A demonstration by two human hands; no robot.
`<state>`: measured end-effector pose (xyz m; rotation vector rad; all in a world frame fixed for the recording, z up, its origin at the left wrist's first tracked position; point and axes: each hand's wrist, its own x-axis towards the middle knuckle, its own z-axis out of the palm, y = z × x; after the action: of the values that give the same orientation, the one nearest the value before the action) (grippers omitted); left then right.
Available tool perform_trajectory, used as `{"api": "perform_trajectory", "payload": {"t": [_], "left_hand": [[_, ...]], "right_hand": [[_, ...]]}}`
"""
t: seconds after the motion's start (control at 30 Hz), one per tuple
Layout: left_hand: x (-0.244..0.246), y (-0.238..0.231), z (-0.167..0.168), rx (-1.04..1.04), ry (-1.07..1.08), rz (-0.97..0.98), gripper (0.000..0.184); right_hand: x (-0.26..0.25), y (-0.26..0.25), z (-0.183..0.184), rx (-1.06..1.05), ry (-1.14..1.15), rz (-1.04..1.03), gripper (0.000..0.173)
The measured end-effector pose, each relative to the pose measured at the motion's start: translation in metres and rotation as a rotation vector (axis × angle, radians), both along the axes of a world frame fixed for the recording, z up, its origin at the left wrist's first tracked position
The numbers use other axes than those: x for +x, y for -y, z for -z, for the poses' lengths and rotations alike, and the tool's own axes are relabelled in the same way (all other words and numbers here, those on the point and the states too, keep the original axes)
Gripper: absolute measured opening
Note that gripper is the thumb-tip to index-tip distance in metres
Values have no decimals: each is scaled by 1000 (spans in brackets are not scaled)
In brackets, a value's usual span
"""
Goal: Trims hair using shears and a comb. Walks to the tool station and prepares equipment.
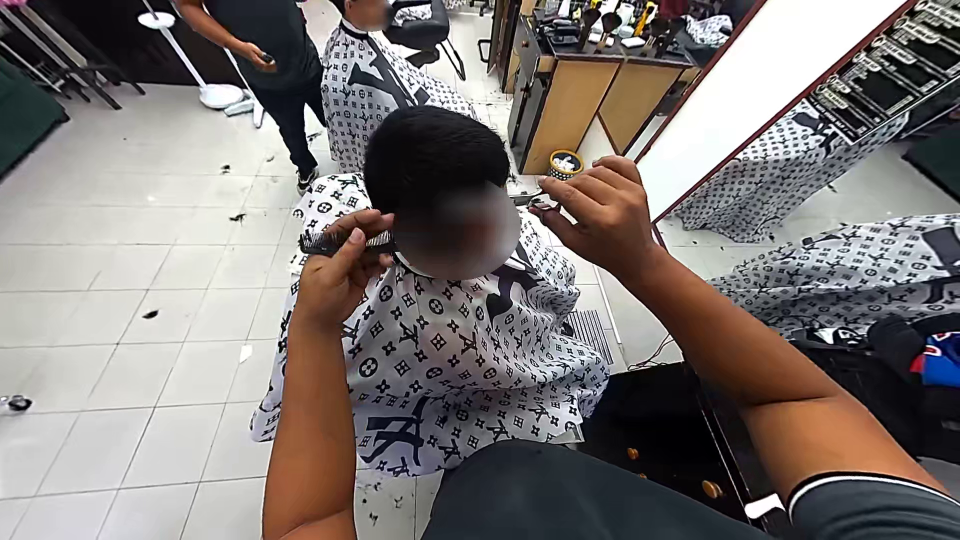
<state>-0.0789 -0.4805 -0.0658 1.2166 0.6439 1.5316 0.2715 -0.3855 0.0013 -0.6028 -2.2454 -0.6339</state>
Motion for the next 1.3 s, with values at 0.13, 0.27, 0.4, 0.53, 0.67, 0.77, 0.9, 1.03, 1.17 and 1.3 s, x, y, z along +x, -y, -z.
{"api": "perform_trajectory", "payload": {"t": [0.13, 0.27, 0.4, 0.53, 0.67, 0.77, 0.9, 1.03, 1.17, 1.3], "left_hand": [[2, -6, -13, 62, 47, 1, 29], [2, -13, -22, 58, 42, -40, 32], [1, -17, -24, 49, 52, -73, 34], [-2, -17, -24, 41, 46, -49, 35], [-5, -19, -20, 23, 83, -82, 35], [-6, -21, -19, 43, 101, -55, 36], [-10, -26, -17, 32, 109, -68, 37], [-10, -27, -16, 54, 121, -37, 38], [-14, -32, -12, 71, 144, -33, 37], [-16, -35, -14, 107, 156, 34, 36]], "right_hand": [[-12, 0, -6, 13, 72, 0, 36], [-17, 0, -7, 41, 63, -14, 26], [-20, 2, -12, 36, 81, 7, 33], [-21, 4, -17, 51, 89, 0, 27], [-26, 7, -24, 32, 138, 18, 32], [-29, 9, -26, 45, 141, 15, 26], [-32, 13, -36, 24, 185, 43, 33], [-33, 14, -41, 25, 194, 38, 26], [-35, 17, -51, 3, 228, 82, 35], [-40, 18, -56, -10, 250, 93, 30]]}}
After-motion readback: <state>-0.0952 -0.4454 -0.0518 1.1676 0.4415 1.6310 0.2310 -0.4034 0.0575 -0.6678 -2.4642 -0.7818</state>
